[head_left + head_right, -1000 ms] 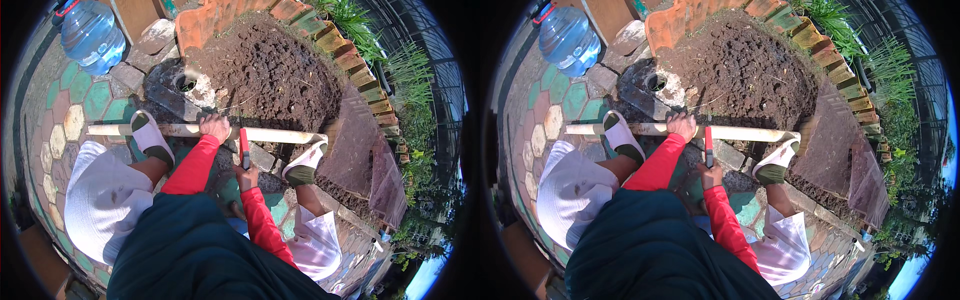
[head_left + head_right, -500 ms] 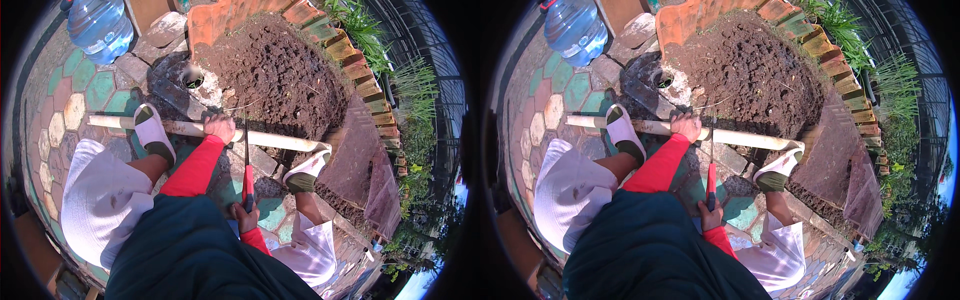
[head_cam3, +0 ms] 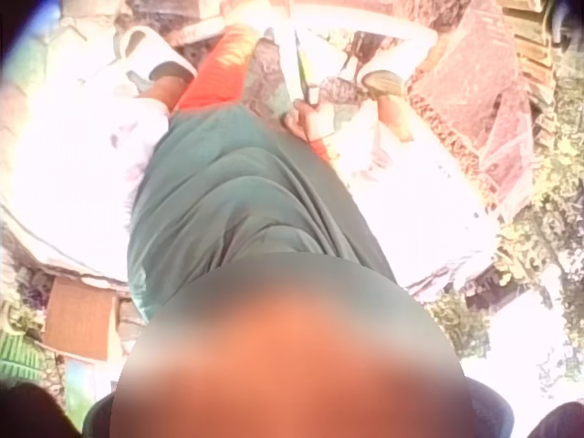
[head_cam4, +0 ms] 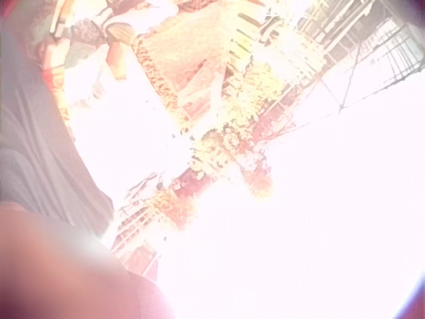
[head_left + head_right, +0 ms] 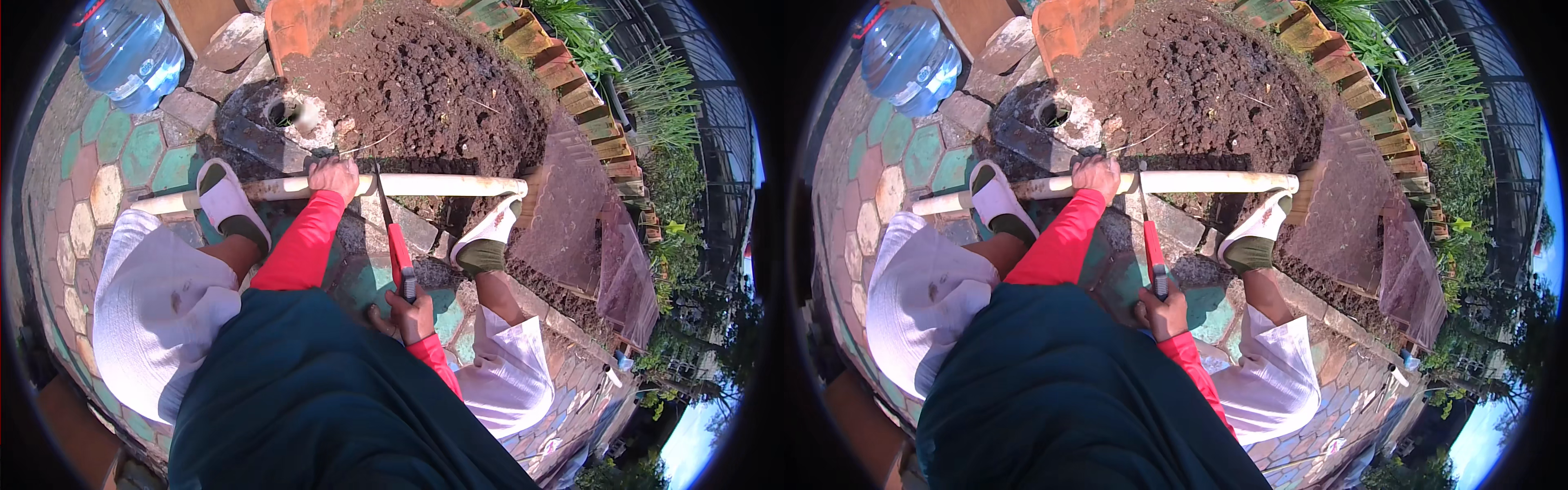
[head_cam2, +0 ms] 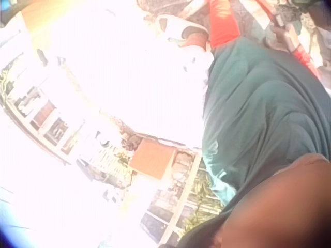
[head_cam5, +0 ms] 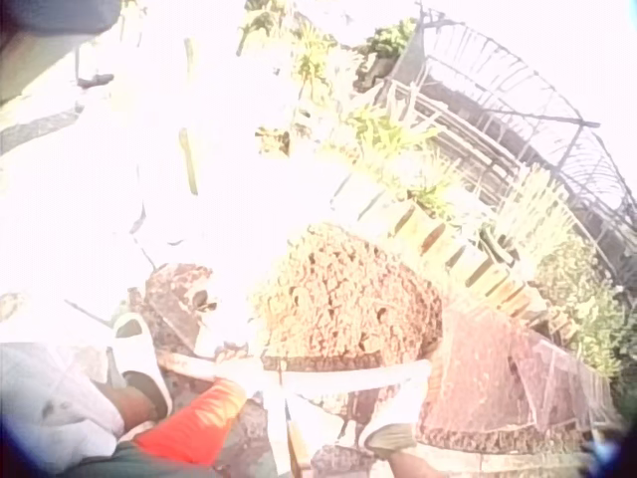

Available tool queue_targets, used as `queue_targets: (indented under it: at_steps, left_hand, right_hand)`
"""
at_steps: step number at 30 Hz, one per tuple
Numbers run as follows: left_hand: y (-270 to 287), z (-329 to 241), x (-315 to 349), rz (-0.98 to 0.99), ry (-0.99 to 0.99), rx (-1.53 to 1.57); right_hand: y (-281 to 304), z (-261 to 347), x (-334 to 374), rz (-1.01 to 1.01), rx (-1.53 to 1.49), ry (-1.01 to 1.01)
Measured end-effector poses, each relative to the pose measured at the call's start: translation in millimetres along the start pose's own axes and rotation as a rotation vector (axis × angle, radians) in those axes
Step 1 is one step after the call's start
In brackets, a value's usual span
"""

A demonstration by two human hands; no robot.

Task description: The recorder uses a hand saw to cut through a piece of bamboo laid across a garden bed.

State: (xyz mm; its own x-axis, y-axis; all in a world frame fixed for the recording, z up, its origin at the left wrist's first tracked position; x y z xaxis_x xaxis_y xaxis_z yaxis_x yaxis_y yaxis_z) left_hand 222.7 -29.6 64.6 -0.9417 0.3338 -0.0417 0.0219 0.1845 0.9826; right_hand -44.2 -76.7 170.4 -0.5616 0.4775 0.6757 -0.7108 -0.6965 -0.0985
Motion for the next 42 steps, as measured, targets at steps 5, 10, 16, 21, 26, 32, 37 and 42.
queue_targets:
  at_steps: [5, 10, 16, 21, 26, 32, 37, 42]
  left_hand:
    - [-8, -4, 11, -0.052, -0.047, 0.016]
    - [-7, 1, 20, -0.127, -0.109, 0.035]
    - [-10, 0, 8, -0.088, -0.059, 0.013]
    - [-17, 1, 9, -0.073, -0.039, 0.077]
    - [-15, 4, 8, -0.13, -0.05, 0.042]
    - [-12, -5, 10, -0.109, -0.082, 0.074]
    - [-7, -6, 9, -0.118, -0.07, 0.055]
    - [-13, 11, 10, -0.088, -0.035, 0.032]
  right_hand:
    - [-4, 6, 18, -0.02, 0.18, 0.105]
    - [-18, 11, -18, -0.024, 0.061, -0.058]
    - [-22, -5, -73, -0.001, 0.107, 0.13]
    - [-38, 15, -56, -0.027, 0.15, 0.098]
    - [-32, -12, -55, -0.068, 0.048, 0.123]
    - [9, -95, -106, -0.012, 0.009, 0.296]
    - [15, -107, -118, 0.004, 0.012, 0.477]
    - [-36, 13, -41, 0.02, 0.149, 0.072]
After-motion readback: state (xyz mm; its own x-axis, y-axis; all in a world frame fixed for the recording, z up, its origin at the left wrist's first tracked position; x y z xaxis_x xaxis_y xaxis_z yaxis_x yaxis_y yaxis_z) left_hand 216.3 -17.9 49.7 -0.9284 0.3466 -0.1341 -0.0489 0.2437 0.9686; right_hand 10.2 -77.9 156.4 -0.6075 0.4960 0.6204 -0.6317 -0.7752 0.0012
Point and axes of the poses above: each hand's wrist, its own x-axis away from the middle knuckle, its own y-axis out of the back of the hand, z = x × y, the point moved 3 cm from there along -x, towards the middle knuckle, and after that the axes turned 13 degrees about -x, right-handed, at the moved point
